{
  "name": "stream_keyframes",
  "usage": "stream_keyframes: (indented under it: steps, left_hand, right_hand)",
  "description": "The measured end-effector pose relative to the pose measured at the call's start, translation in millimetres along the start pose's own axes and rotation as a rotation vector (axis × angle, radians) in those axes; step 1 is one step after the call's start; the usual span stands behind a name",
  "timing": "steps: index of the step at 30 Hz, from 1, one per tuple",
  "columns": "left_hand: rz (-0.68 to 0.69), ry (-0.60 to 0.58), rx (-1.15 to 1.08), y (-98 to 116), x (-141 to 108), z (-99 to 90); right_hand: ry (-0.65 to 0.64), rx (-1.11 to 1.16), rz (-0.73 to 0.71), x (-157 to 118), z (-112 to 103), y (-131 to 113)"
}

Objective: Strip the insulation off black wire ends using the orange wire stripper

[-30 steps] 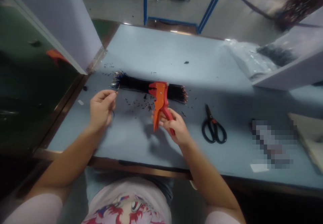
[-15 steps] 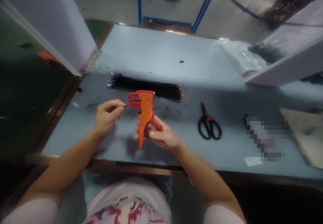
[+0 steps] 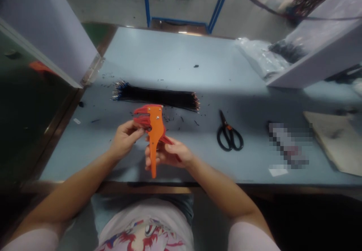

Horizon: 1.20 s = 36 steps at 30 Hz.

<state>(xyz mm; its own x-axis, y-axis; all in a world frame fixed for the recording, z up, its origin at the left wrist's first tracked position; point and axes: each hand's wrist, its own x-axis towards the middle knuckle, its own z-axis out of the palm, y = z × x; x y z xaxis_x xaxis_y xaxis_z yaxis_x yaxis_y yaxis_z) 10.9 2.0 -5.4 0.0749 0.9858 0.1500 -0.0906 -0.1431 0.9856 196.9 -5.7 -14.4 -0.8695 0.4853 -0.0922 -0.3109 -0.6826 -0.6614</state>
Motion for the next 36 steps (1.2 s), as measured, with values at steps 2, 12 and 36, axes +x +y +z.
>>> stream_keyframes:
  steps: [2, 12, 36]
  left_hand:
    - [-0.020, -0.022, -0.011, 1, -1, 2.1]
    - [-0.067, -0.071, -0.069, 4, -7, 10.3]
    - [-0.078, -0.103, -0.127, 2, -10, 11.7]
  right_hand:
    - [-0.018, 0.001, 0.014, 0, 0, 0]
    - [-0.081, 0.080, 0.053, -1, -1, 2]
    - [-0.122, 0.155, -0.032, -3, 2, 9]
